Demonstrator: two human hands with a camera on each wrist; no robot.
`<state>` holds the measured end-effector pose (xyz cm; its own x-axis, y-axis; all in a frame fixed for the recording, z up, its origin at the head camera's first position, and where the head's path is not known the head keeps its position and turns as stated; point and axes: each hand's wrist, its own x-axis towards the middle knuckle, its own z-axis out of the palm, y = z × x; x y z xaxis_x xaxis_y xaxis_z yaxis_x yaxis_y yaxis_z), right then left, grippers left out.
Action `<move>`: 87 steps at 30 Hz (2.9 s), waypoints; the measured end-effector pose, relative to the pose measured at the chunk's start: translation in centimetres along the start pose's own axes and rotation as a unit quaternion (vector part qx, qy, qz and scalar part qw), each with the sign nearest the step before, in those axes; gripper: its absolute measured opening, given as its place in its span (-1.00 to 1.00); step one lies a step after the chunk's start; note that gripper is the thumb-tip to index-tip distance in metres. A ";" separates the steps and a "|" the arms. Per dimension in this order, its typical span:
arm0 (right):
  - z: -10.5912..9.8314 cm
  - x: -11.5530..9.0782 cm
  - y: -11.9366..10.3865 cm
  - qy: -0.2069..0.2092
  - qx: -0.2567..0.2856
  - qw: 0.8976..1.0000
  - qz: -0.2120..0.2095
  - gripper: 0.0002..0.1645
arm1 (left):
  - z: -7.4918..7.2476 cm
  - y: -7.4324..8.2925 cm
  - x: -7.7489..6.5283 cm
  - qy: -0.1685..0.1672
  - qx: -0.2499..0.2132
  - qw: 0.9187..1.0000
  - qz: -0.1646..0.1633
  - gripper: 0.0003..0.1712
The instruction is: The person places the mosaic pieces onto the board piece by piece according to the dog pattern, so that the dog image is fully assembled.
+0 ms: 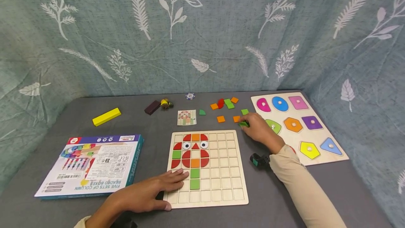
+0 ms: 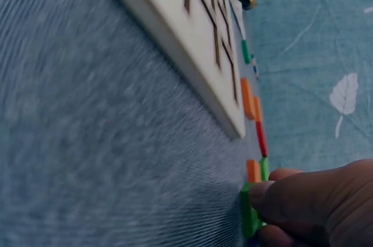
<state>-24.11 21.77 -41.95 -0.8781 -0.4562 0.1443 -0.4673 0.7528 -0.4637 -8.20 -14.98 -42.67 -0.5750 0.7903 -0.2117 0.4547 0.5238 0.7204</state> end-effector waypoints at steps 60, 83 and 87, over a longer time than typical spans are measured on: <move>5.1 -3.9 -14.3 -0.287 0.170 0.918 -0.214 -0.86 | -0.2 0.2 0.1 0.005 0.015 1.000 0.005 -0.27; 4.0 -2.4 -11.2 -0.149 0.109 0.968 -0.171 -0.84 | -0.2 0.3 0.2 -0.002 0.019 1.000 -0.007 -0.28; 3.4 -1.5 -9.5 -0.111 0.118 0.974 -0.160 -0.84 | -0.3 0.3 0.2 -0.004 0.018 1.000 -0.009 -0.27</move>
<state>-17.99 13.73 -40.75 -0.6352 -0.7604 0.1352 -0.6540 0.4365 -0.6179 -8.35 -14.72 -42.29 -0.5780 0.7832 -0.2292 0.4682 0.5483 0.6929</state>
